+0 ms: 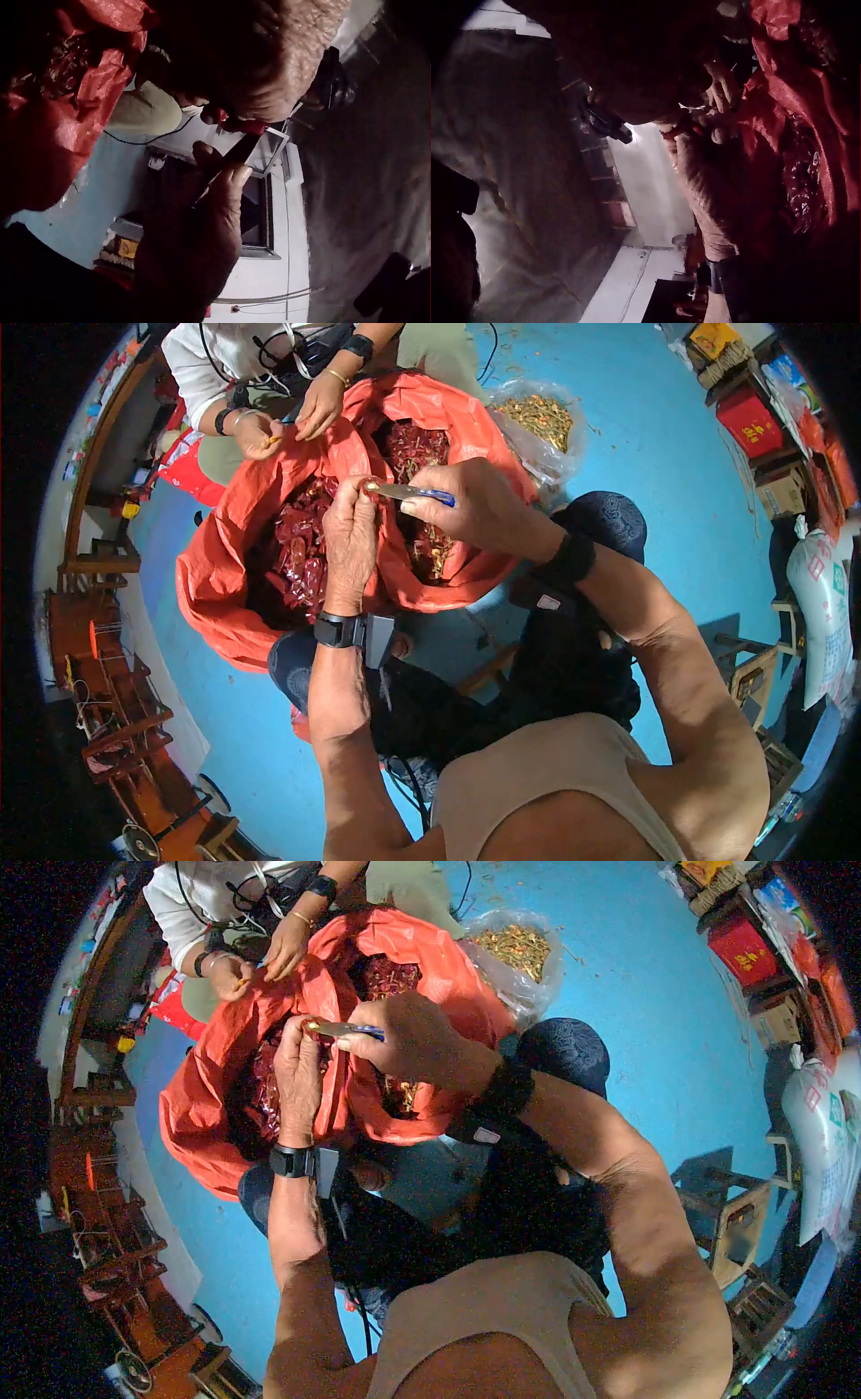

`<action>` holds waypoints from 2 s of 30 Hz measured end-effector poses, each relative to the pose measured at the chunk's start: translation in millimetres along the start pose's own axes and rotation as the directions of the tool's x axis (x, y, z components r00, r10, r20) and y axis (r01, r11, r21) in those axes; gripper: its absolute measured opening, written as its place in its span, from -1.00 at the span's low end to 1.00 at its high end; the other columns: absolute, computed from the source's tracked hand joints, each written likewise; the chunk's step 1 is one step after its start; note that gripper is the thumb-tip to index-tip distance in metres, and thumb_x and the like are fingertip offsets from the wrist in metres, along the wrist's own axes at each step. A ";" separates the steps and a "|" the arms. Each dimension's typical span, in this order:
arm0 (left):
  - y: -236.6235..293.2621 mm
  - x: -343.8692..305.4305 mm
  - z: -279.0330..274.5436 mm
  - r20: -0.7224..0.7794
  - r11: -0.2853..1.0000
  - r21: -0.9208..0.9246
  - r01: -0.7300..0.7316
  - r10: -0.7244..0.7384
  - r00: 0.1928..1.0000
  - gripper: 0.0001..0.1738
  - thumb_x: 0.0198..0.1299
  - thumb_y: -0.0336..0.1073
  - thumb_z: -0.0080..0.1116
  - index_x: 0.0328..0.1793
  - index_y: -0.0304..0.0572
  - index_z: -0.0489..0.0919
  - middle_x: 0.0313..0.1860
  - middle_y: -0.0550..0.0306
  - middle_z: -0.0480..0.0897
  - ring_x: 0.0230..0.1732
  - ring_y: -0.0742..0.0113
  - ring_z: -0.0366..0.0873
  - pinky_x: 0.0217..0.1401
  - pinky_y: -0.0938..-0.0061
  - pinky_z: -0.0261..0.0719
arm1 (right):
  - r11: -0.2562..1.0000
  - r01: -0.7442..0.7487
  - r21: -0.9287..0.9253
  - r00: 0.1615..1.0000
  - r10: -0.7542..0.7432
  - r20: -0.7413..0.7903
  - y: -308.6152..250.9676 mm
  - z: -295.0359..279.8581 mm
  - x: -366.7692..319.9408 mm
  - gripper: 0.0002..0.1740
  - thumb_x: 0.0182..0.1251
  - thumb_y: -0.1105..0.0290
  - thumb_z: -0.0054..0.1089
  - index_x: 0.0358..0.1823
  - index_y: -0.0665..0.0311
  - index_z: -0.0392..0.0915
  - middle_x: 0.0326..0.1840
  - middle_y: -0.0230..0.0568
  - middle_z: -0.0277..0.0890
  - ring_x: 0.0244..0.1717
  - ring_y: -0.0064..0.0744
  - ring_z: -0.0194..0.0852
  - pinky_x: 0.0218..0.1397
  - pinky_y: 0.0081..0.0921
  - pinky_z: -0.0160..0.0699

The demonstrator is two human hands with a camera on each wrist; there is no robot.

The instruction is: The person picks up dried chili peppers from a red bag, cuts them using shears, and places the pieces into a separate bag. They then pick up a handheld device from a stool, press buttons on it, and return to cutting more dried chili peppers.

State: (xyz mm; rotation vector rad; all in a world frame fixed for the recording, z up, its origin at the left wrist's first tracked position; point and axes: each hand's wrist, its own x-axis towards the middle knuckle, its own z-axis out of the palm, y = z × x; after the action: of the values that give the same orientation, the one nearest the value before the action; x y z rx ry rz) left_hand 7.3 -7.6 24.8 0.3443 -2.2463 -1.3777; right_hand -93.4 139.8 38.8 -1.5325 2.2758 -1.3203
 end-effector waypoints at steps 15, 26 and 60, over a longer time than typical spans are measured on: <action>9.6 -1.0 -17.5 0.282 0.988 0.121 -0.096 0.059 0.958 -0.70 0.28 -0.12 -0.11 -0.25 -0.22 0.44 -0.56 0.27 0.34 -0.50 0.53 0.24 -0.43 0.61 0.26 | 0.992 0.127 -0.007 0.967 -0.123 0.222 10.9 -22.7 -5.2 -0.70 0.05 0.20 0.18 -0.32 0.31 0.52 -0.50 -0.06 0.47 -0.46 -0.10 0.44 -0.39 -0.34 0.37; 7.1 -1.2 -21.1 0.340 0.996 0.035 -0.081 0.064 0.938 -0.66 0.27 -0.06 -0.10 -0.25 -0.23 0.43 -0.50 0.29 0.36 -0.46 0.53 0.28 -0.39 0.62 0.28 | 0.922 0.082 0.378 0.954 -0.183 0.239 25.4 -17.9 -1.9 -0.61 0.12 0.07 0.13 -0.41 0.32 0.54 -0.64 -0.16 0.43 -0.57 -0.43 0.42 -0.50 -0.45 0.33; 6.8 -1.5 7.3 -0.181 0.981 -0.191 -0.036 0.001 0.983 -0.77 0.28 -0.24 -0.11 -0.18 -0.26 0.45 -0.46 0.25 0.43 -0.42 0.53 0.32 -0.36 0.56 0.35 | 0.753 0.056 0.655 0.988 0.054 -0.147 20.8 33.9 5.4 -0.69 0.22 0.20 0.06 -0.44 0.35 0.49 -0.62 -0.45 0.35 -0.56 -0.67 0.26 -0.52 -0.56 0.30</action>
State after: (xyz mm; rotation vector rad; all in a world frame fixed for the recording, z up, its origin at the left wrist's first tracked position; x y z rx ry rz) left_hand 5.1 1.9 27.7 0.3650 -1.9474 -1.4784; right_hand -93.6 117.8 5.3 -1.1936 1.5633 -2.0131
